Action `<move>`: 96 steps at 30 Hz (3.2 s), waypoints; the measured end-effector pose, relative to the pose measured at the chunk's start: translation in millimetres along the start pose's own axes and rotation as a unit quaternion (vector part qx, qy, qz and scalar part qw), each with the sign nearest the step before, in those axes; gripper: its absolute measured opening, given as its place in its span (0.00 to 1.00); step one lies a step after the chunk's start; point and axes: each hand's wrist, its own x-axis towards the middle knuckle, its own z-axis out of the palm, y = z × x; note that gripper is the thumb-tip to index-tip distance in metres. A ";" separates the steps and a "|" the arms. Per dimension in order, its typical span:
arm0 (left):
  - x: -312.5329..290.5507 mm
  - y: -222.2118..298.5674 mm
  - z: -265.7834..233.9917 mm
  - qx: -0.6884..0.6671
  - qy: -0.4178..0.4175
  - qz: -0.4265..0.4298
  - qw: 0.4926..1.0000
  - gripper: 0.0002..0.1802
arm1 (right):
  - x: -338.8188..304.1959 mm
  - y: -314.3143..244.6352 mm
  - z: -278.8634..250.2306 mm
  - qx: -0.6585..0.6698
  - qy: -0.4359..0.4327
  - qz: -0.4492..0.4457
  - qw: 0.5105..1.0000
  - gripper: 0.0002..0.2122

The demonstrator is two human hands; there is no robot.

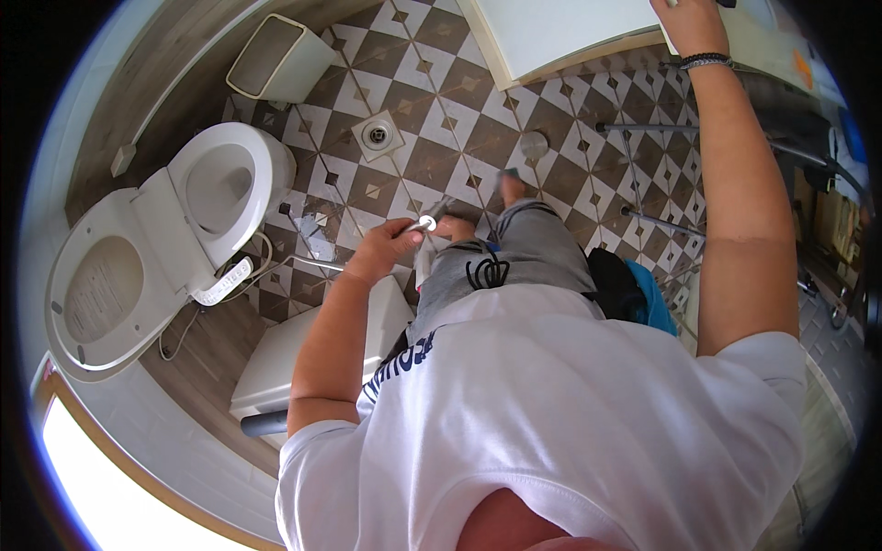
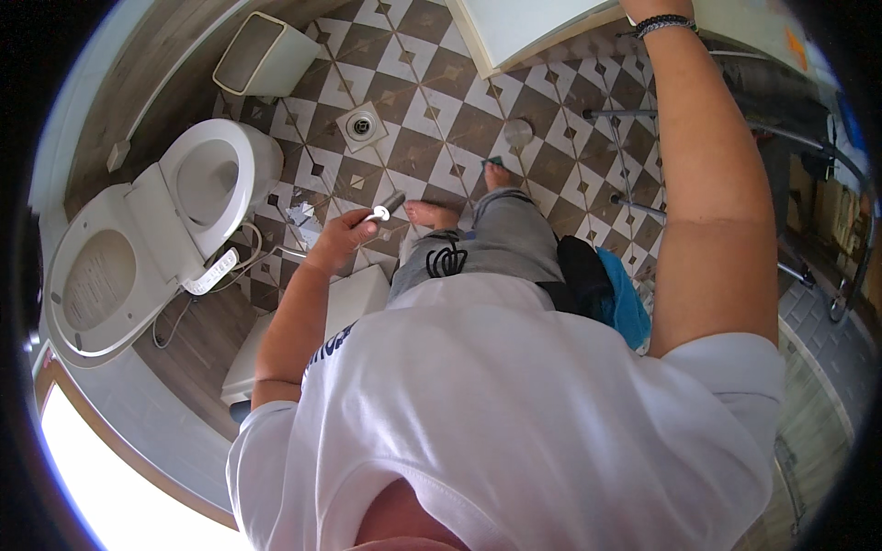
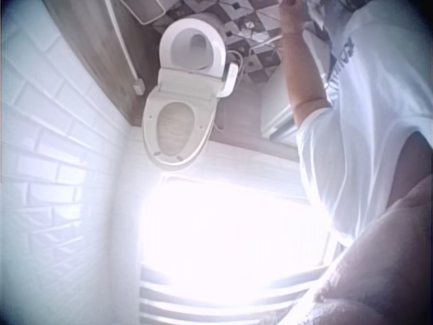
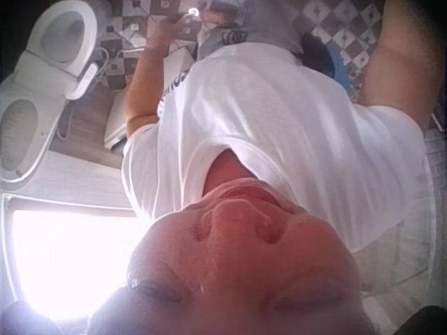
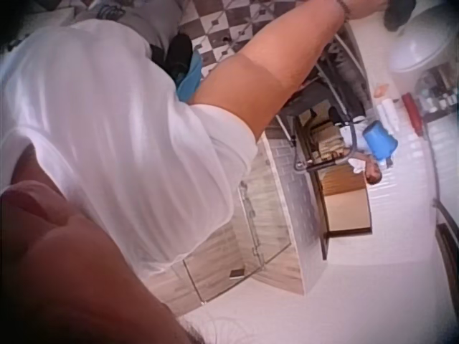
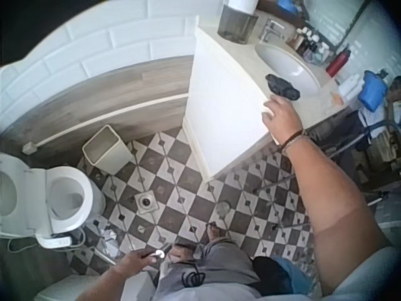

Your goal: The person works on a flexible metal water supply line in a bathroom, using a pipe wrench to tighten a fitting. They move around the small space, handling the pipe and wrench, and briefly interact with a bucket and a cloth near the sink.

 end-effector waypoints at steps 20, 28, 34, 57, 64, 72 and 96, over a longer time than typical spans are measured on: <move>6.9 -17.5 26.7 -0.011 0.078 0.054 0.995 0.22 | -0.3 -5.0 -5.2 0.003 -0.022 0.012 1.000 0.12; -2.9 -35.5 33.2 0.017 0.108 0.025 0.994 0.20 | -7.4 38.0 23.0 -0.030 0.000 -0.038 0.999 0.14; 4.9 -30.7 36.3 0.039 0.015 -0.068 0.997 0.23 | -3.3 40.1 24.9 -0.055 -0.003 -0.046 0.997 0.14; 21.0 -71.7 10.8 0.348 0.035 -0.142 0.926 0.24 | 1.7 20.7 14.3 -0.068 -0.027 -0.028 0.997 0.13; 18.4 -70.6 9.6 0.419 0.048 -0.130 0.897 0.25 | 0.7 28.7 18.1 -0.064 -0.030 -0.034 0.997 0.15; 14.5 -68.1 2.7 0.418 0.071 -0.137 0.896 0.23 | 0.7 26.5 17.6 -0.071 -0.032 -0.035 0.996 0.15; 17.0 -71.0 -3.8 0.321 0.146 -0.092 0.931 0.24 | 2.1 21.6 13.0 -0.066 -0.054 -0.020 0.996 0.15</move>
